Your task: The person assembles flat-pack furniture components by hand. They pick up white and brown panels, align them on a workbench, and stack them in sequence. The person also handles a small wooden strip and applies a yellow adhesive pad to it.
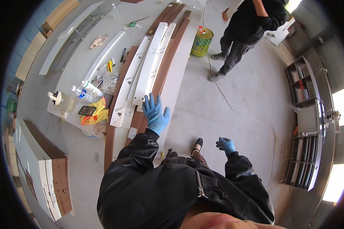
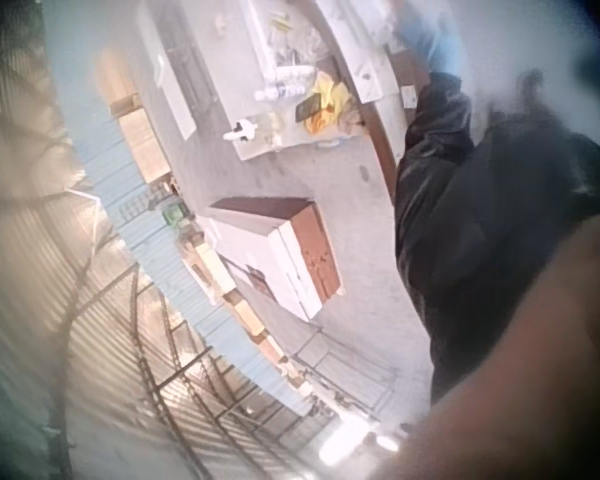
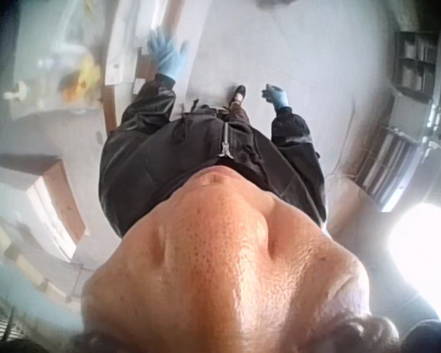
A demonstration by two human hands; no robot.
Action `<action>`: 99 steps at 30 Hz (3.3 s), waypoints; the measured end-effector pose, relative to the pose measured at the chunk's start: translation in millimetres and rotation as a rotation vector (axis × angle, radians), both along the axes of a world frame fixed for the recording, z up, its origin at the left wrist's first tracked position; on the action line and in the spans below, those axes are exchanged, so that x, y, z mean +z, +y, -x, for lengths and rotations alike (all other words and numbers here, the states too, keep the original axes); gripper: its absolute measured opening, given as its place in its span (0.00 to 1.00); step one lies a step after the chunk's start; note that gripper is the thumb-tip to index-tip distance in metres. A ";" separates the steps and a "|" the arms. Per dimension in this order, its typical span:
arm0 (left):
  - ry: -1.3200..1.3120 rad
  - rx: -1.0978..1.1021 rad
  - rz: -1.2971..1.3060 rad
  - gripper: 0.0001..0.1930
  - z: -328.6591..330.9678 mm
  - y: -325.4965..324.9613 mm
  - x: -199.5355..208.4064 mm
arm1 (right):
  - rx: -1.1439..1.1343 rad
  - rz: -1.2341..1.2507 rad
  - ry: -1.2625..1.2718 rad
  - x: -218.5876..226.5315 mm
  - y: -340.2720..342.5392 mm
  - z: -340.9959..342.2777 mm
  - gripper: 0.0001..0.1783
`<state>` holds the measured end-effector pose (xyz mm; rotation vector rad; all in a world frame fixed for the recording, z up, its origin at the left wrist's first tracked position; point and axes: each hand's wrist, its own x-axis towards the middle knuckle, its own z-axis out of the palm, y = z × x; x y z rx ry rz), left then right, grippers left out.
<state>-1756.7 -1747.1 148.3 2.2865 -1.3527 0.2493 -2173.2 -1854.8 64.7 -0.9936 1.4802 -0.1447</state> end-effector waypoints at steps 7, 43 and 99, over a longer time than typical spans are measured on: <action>-0.007 0.310 -0.099 0.36 7.6 -19.5 2.4 | 0.333 0.165 -0.211 -1.1 -204.0 -89.8 0.24; 0.304 0.822 -0.184 0.36 -192.2 -483.0 17.6 | 2.137 1.558 0.427 28.0 -843.3 -863.9 0.35; -0.295 1.346 0.144 0.47 78.1 -273.3 168.9 | 1.167 -1.072 -1.262 264.0 -242.6 -522.8 0.20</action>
